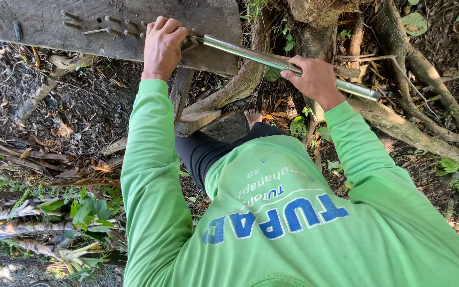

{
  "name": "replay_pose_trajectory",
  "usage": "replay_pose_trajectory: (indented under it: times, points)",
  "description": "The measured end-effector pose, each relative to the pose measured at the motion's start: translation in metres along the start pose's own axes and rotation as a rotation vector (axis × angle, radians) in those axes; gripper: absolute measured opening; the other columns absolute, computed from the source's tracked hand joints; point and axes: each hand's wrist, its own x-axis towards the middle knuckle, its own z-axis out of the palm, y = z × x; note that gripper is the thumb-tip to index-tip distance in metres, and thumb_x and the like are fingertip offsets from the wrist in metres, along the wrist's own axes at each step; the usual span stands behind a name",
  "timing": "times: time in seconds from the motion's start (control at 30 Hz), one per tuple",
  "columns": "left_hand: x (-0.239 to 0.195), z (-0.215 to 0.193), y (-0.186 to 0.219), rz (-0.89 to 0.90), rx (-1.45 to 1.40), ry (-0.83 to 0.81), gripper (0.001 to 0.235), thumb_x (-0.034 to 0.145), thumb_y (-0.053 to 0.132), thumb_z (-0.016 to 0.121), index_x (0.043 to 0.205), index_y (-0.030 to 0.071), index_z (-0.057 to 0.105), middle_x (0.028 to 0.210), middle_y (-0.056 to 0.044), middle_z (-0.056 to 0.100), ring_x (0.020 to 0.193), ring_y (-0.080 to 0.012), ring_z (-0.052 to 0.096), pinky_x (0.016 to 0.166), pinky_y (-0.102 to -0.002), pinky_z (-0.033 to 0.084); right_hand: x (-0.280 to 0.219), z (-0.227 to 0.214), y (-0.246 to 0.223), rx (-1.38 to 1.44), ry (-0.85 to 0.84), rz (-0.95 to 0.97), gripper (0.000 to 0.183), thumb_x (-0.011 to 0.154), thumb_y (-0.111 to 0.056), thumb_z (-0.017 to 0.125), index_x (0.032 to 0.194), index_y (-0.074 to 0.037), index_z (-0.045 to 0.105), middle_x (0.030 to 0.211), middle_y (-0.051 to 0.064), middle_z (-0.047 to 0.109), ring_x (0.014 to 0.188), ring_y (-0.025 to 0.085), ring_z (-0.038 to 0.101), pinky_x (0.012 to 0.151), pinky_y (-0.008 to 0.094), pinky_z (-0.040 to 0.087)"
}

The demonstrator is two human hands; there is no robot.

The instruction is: The recorder is bending rebar using a pipe tool on a wooden jig with nails.

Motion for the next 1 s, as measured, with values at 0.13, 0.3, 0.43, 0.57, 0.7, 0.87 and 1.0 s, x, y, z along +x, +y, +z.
replay_pose_trajectory:
  times: [0.13, 0.3, 0.43, 0.57, 0.7, 0.87, 1.0]
  points:
    - [-0.003, 0.000, -0.001, -0.016, -0.023, -0.004, 0.012, 0.098, 0.005, 0.072, 0.107, 0.013, 0.076, 0.111, 0.001, 0.068, 0.109, -0.0220, 0.060, 0.100, -0.039, 0.046, -0.006, 0.015, 0.000, 0.017, -0.040, 0.036, 0.052, 0.100, -0.064, 0.060, 0.118, -0.018, 0.076, 0.073, 0.003, 0.070, 0.056, 0.018, 0.062, 0.052, 0.035, 0.048]
    - [-0.001, -0.015, 0.016, -0.034, 0.004, 0.046, 0.019, 0.092, 0.005, 0.073, 0.110, 0.012, 0.075, 0.114, -0.002, 0.067, 0.113, -0.0239, 0.060, 0.101, -0.041, 0.046, -0.007, 0.021, 0.003, 0.040, -0.113, 0.111, 0.056, 0.098, -0.067, 0.057, 0.119, -0.018, 0.074, 0.070, 0.002, 0.068, 0.054, 0.018, 0.061, 0.050, 0.036, 0.048]
    - [-0.035, 0.007, 0.018, -0.327, 0.017, 0.392, 0.019, 0.098, 0.011, 0.073, 0.117, 0.010, 0.070, 0.117, -0.005, 0.064, 0.115, -0.0246, 0.057, 0.100, -0.040, 0.049, -0.005, 0.018, -0.003, 0.054, -0.118, 0.095, 0.057, 0.099, -0.067, 0.056, 0.119, -0.017, 0.074, 0.069, 0.002, 0.066, 0.057, 0.018, 0.062, 0.053, 0.037, 0.048]
    - [-0.063, 0.024, 0.032, -0.847, -0.104, 0.452, 0.015, 0.102, 0.016, 0.069, 0.116, 0.012, 0.068, 0.109, -0.001, 0.066, 0.100, -0.0209, 0.063, 0.089, -0.038, 0.055, -0.005, 0.015, -0.003, 0.007, -0.161, 0.107, 0.050, 0.102, -0.063, 0.056, 0.119, -0.019, 0.074, 0.070, 0.004, 0.065, 0.058, 0.021, 0.062, 0.055, 0.039, 0.049]
    - [-0.053, 0.007, 0.052, -0.921, -0.181, 0.351, 0.019, 0.098, 0.019, 0.073, 0.112, 0.009, 0.068, 0.103, -0.005, 0.068, 0.090, -0.0249, 0.067, 0.080, -0.039, 0.056, -0.006, 0.021, 0.003, -0.013, -0.153, 0.066, 0.047, 0.103, -0.060, 0.057, 0.122, -0.019, 0.072, 0.071, 0.002, 0.065, 0.056, 0.021, 0.061, 0.054, 0.038, 0.049]
    - [-0.045, 0.009, 0.042, -0.947, -0.205, 0.359, 0.020, 0.090, 0.014, 0.076, 0.107, 0.007, 0.069, 0.101, -0.009, 0.071, 0.093, -0.0293, 0.070, 0.081, -0.040, 0.055, -0.003, 0.021, 0.000, -0.013, -0.177, 0.136, 0.047, 0.102, -0.058, 0.058, 0.127, -0.021, 0.071, 0.066, 0.001, 0.063, 0.053, 0.020, 0.058, 0.051, 0.039, 0.048]
    - [-0.055, 0.021, 0.031, -0.802, -0.153, 0.350, 0.025, 0.086, 0.015, 0.080, 0.109, 0.007, 0.073, 0.107, -0.012, 0.073, 0.100, -0.0331, 0.069, 0.087, -0.042, 0.054, -0.005, 0.022, -0.006, 0.003, -0.204, 0.258, 0.045, 0.100, -0.056, 0.060, 0.127, -0.021, 0.070, 0.072, 0.004, 0.065, 0.056, 0.023, 0.060, 0.054, 0.040, 0.052]
